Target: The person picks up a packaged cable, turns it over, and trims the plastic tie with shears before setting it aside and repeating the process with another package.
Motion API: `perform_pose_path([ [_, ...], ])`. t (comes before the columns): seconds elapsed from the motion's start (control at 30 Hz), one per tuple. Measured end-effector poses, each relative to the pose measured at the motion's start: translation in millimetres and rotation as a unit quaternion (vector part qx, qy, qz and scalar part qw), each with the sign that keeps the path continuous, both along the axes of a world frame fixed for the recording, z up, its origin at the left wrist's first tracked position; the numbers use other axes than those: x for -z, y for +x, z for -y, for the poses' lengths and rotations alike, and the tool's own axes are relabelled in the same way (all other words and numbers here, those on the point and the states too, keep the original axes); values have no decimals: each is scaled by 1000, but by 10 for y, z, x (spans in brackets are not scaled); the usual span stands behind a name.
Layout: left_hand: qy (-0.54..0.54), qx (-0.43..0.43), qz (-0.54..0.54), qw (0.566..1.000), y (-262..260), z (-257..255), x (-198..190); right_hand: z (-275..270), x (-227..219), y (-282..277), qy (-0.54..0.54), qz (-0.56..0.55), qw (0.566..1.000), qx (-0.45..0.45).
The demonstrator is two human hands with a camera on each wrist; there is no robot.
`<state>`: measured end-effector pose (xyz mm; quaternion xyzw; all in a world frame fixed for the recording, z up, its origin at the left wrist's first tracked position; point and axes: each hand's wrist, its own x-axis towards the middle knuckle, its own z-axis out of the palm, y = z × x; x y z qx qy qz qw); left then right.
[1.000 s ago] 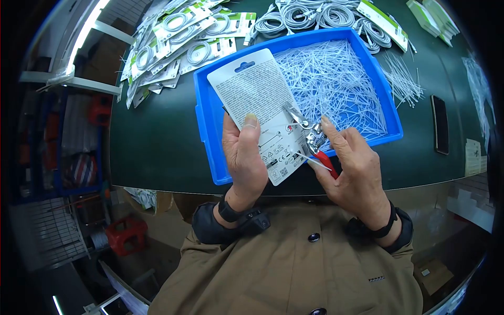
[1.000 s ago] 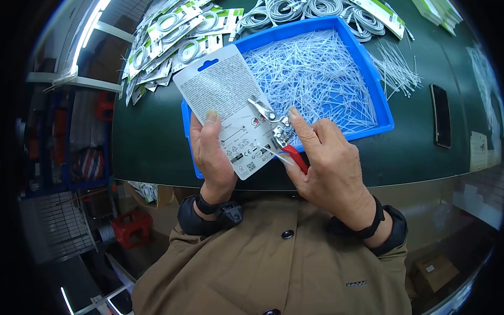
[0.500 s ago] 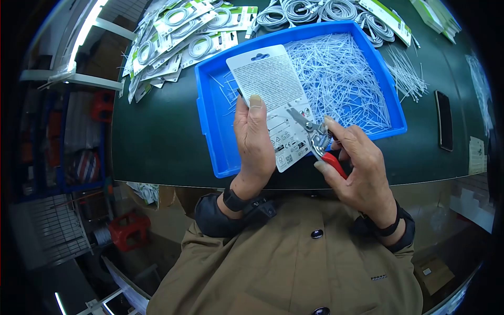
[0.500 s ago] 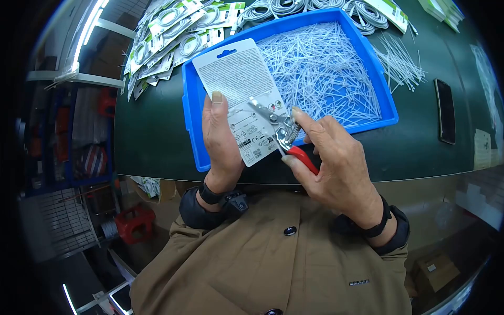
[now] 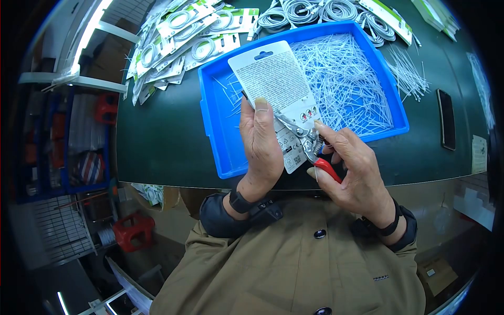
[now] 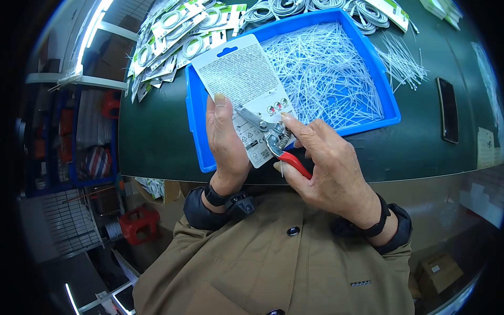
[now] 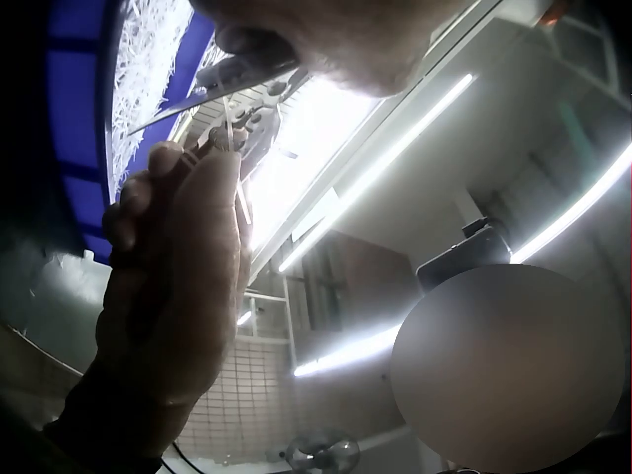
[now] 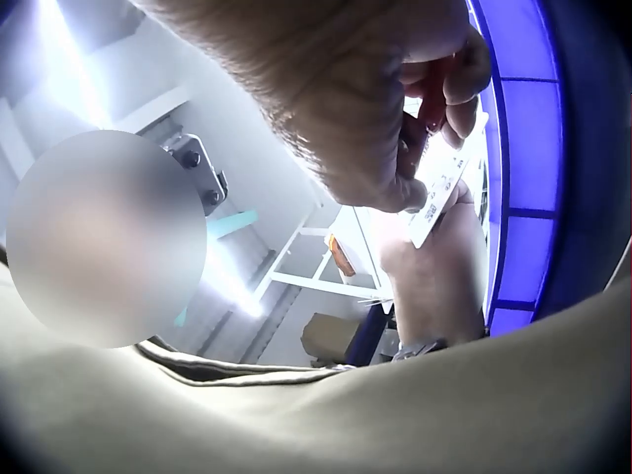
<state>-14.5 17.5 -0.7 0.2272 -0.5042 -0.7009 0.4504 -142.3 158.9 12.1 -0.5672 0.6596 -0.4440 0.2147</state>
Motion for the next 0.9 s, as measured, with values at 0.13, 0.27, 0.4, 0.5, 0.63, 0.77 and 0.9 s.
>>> perform_pose_path([
  [0.13, 0, -4, 3, 1000, -29, -4, 55, 8, 1, -12, -6, -51, 999, 10],
  [0.27, -5, -5, 9, 1000, -47, -9, 77, 20, 27, 3, -12, -86, 996, 13],
  [0.4, 0, 1, 15, 1000, -57, 8, 101, 13, 63, -5, -7, -82, 997, 10],
  [0.5, 7, 3, 20, 1000, -62, 6, 96, 1, 88, -1, -7, -75, 997, 14],
  [0.63, -6, 5, 33, 999, -61, 39, 76, -10, 118, -8, -10, -63, 998, 17],
  [0.77, -8, -36, 72, 997, 7, 205, 90, -56, 64, -63, 10, -28, 999, 38],
  [0.9, 65, -64, 22, 996, 122, 351, -31, -151, 87, -154, 7, -21, 998, 55],
])
